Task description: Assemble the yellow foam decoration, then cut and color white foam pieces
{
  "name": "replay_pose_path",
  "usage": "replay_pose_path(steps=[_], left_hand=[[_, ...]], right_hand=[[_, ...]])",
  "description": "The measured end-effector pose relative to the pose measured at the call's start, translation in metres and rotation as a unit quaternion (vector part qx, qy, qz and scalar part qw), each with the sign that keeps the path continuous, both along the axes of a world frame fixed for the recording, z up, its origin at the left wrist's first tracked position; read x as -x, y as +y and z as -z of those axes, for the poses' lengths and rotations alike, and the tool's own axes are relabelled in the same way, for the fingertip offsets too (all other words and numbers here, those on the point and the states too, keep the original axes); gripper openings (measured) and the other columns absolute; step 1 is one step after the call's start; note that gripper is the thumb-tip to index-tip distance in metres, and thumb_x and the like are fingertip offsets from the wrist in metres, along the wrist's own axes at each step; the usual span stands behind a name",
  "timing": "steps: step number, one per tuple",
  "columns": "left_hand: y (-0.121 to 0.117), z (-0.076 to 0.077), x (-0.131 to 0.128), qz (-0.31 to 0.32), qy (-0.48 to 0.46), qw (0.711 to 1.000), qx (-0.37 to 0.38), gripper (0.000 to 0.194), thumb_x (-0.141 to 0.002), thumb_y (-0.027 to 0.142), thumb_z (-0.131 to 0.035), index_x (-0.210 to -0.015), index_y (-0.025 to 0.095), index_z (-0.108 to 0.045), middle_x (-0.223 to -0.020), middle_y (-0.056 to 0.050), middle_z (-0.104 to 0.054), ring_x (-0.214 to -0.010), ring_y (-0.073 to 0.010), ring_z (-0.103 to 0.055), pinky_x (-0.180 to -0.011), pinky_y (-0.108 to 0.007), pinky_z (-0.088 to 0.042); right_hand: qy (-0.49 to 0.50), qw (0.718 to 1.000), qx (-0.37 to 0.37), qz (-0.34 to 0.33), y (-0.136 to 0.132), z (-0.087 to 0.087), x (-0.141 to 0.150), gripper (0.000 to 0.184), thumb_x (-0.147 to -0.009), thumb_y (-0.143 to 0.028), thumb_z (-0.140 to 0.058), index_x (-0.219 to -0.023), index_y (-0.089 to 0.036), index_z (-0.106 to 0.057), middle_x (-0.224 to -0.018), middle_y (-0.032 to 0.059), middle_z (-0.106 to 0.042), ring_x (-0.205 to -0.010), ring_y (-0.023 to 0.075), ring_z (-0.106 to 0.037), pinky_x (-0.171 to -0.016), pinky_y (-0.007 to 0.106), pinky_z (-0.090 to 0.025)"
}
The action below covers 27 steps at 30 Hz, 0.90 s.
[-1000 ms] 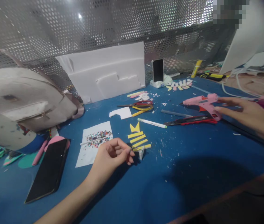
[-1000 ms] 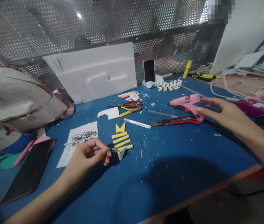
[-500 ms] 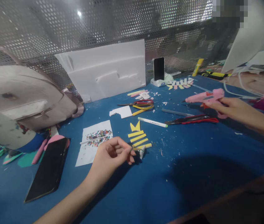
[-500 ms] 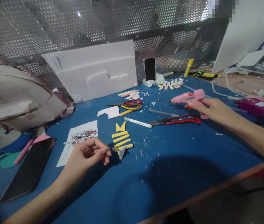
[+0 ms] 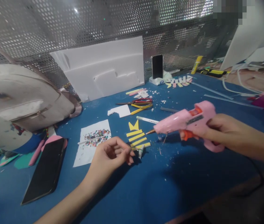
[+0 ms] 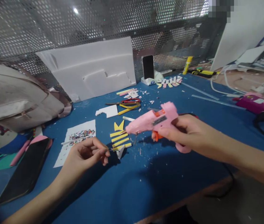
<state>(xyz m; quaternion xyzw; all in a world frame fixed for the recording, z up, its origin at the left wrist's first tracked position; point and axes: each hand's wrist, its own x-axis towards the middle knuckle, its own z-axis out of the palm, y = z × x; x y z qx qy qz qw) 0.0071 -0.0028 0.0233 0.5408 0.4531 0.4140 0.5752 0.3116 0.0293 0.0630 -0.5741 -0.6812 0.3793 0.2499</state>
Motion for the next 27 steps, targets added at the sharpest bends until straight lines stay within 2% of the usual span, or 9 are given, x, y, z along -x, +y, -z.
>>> replay_pose_path(steps=[2, 4, 12, 19, 27], left_hand=[[0.000, 0.000, 0.001, 0.002, 0.001, 1.000, -0.001, 0.018, -0.084, 0.028, -0.069, -0.075, 0.015, -0.060, -0.074, -0.003, -0.069, -0.060, -0.0100, -0.064, -0.061, -0.023, -0.054], [0.000, 0.001, 0.002, 0.005, 0.003, 1.000, -0.001, 0.018, -0.084, 0.028, -0.069, -0.076, 0.015, -0.060, -0.074, -0.003, -0.069, -0.061, -0.0102, -0.064, -0.061, -0.023, -0.054], [0.001, 0.001, 0.001, 0.002, 0.008, 1.000, -0.003, 0.018, -0.084, 0.029, -0.069, -0.076, 0.015, -0.059, -0.074, -0.003, -0.069, -0.060, -0.0105, -0.064, -0.061, -0.024, -0.054], [0.001, 0.001, 0.002, 0.004, 0.009, 1.000, -0.004, 0.016, -0.085, 0.026, -0.068, -0.077, 0.015, -0.059, -0.075, -0.003, -0.069, -0.061, -0.0103, -0.064, -0.062, -0.023, -0.054], [0.001, 0.001, 0.002, 0.005, 0.005, 1.000, -0.005, 0.015, -0.085, 0.024, -0.067, -0.078, 0.014, -0.060, -0.075, -0.003, -0.069, -0.061, -0.0095, -0.064, -0.062, -0.022, -0.053]], right_hand=[[0.005, 0.999, 0.042, -0.021, -0.002, 0.002, 0.009, 0.056, -0.077, -0.071, -0.057, -0.074, -0.017, -0.073, -0.050, 0.0006, -0.046, -0.045, 0.0097, -0.041, -0.040, 0.022, -0.035], [0.010, 0.997, 0.070, -0.040, -0.002, 0.003, 0.015, 0.055, -0.078, -0.069, -0.056, -0.081, -0.018, -0.073, -0.052, -0.0006, -0.044, -0.047, 0.0097, -0.039, -0.041, 0.021, -0.035], [0.023, 0.990, 0.112, -0.084, -0.003, 0.004, 0.028, 0.050, -0.078, -0.065, -0.058, -0.086, -0.017, -0.071, -0.059, -0.0014, -0.042, -0.050, 0.0086, -0.037, -0.039, 0.017, -0.032], [0.050, 0.982, 0.094, -0.154, -0.002, 0.013, 0.029, 0.029, -0.089, -0.043, -0.056, -0.090, -0.017, -0.069, -0.071, 0.0010, -0.047, -0.058, 0.0099, -0.045, -0.044, 0.017, -0.037], [0.054, 0.982, 0.096, -0.156, -0.005, 0.010, 0.030, 0.029, -0.090, -0.046, -0.054, -0.088, -0.020, -0.068, -0.070, -0.0010, -0.044, -0.054, 0.0086, -0.041, -0.042, 0.017, -0.036]])
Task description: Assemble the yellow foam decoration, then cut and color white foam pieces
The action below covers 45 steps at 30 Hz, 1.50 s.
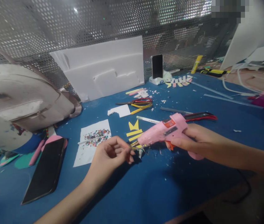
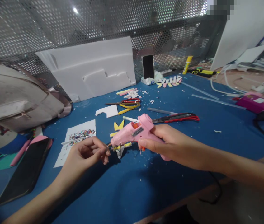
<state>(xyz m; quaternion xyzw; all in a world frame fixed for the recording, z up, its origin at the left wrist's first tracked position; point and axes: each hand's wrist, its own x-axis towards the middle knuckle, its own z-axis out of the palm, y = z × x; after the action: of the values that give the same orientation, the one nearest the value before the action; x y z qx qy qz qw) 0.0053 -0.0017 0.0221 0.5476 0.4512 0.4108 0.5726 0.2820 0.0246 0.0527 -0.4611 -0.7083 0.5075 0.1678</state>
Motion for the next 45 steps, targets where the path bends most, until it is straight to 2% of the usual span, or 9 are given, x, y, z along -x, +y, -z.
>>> replay_pose_path(steps=[10, 16, 19, 32, 38, 45], left_hand=[[0.001, -0.003, -0.002, -0.006, -0.003, 1.000, -0.003, 0.017, -0.083, 0.026, -0.069, -0.075, 0.014, -0.060, -0.073, -0.003, -0.070, -0.059, -0.0089, -0.064, -0.060, -0.020, -0.053], [0.001, -0.003, -0.002, -0.006, -0.006, 1.000, -0.004, 0.018, -0.083, 0.026, -0.070, -0.075, 0.013, -0.060, -0.071, -0.003, -0.070, -0.058, -0.0087, -0.063, -0.060, -0.020, -0.052], [0.000, -0.003, -0.002, -0.006, -0.007, 1.000, -0.005, 0.018, -0.083, 0.027, -0.070, -0.074, 0.013, -0.061, -0.071, -0.003, -0.070, -0.058, -0.0087, -0.063, -0.060, -0.020, -0.052], [0.000, -0.003, -0.003, -0.008, -0.003, 1.000, -0.008, 0.017, -0.084, 0.024, -0.069, -0.075, 0.013, -0.061, -0.070, -0.002, -0.069, -0.059, -0.0084, -0.063, -0.061, -0.019, -0.052], [-0.001, -0.003, -0.003, -0.009, -0.001, 1.000, -0.010, 0.017, -0.083, 0.025, -0.069, -0.074, 0.013, -0.061, -0.070, -0.002, -0.069, -0.058, -0.0083, -0.063, -0.060, -0.019, -0.051], [0.000, -0.004, -0.002, -0.010, 0.001, 1.000, -0.013, 0.018, -0.085, 0.025, -0.068, -0.074, 0.014, -0.061, -0.069, -0.002, -0.069, -0.058, -0.0080, -0.063, -0.060, -0.019, -0.051]], right_hand=[[-0.010, 1.000, 0.005, -0.006, 0.000, -0.004, 0.004, 0.041, -0.092, -0.055, -0.047, -0.085, -0.017, -0.062, -0.072, 0.0005, -0.046, -0.057, 0.0093, -0.042, -0.045, 0.018, -0.036], [-0.015, 1.000, 0.010, 0.000, 0.000, 0.002, 0.000, 0.036, -0.090, -0.054, -0.052, -0.085, -0.019, -0.062, -0.074, -0.0003, -0.046, -0.058, 0.0097, -0.042, -0.046, 0.018, -0.037], [-0.019, 1.000, 0.012, 0.001, 0.000, 0.002, 0.000, 0.039, -0.090, -0.057, -0.050, -0.085, -0.020, -0.061, -0.076, 0.0001, -0.046, -0.061, 0.0105, -0.044, -0.048, 0.017, -0.039], [-0.053, 0.998, 0.019, 0.025, -0.003, -0.011, 0.008, 0.044, -0.087, -0.061, -0.049, -0.085, -0.018, -0.059, -0.077, 0.0016, -0.047, -0.065, 0.0136, -0.047, -0.052, 0.021, -0.041], [-0.059, 0.998, 0.019, 0.023, -0.003, -0.014, 0.010, 0.044, -0.088, -0.060, -0.049, -0.083, -0.017, -0.057, -0.074, 0.0007, -0.043, -0.064, 0.0135, -0.044, -0.052, 0.022, -0.040], [-0.059, 0.997, 0.029, 0.035, -0.004, -0.014, 0.011, 0.043, -0.087, -0.060, -0.051, -0.086, -0.017, -0.059, -0.076, 0.0016, -0.045, -0.066, 0.0147, -0.047, -0.054, 0.023, -0.041]])
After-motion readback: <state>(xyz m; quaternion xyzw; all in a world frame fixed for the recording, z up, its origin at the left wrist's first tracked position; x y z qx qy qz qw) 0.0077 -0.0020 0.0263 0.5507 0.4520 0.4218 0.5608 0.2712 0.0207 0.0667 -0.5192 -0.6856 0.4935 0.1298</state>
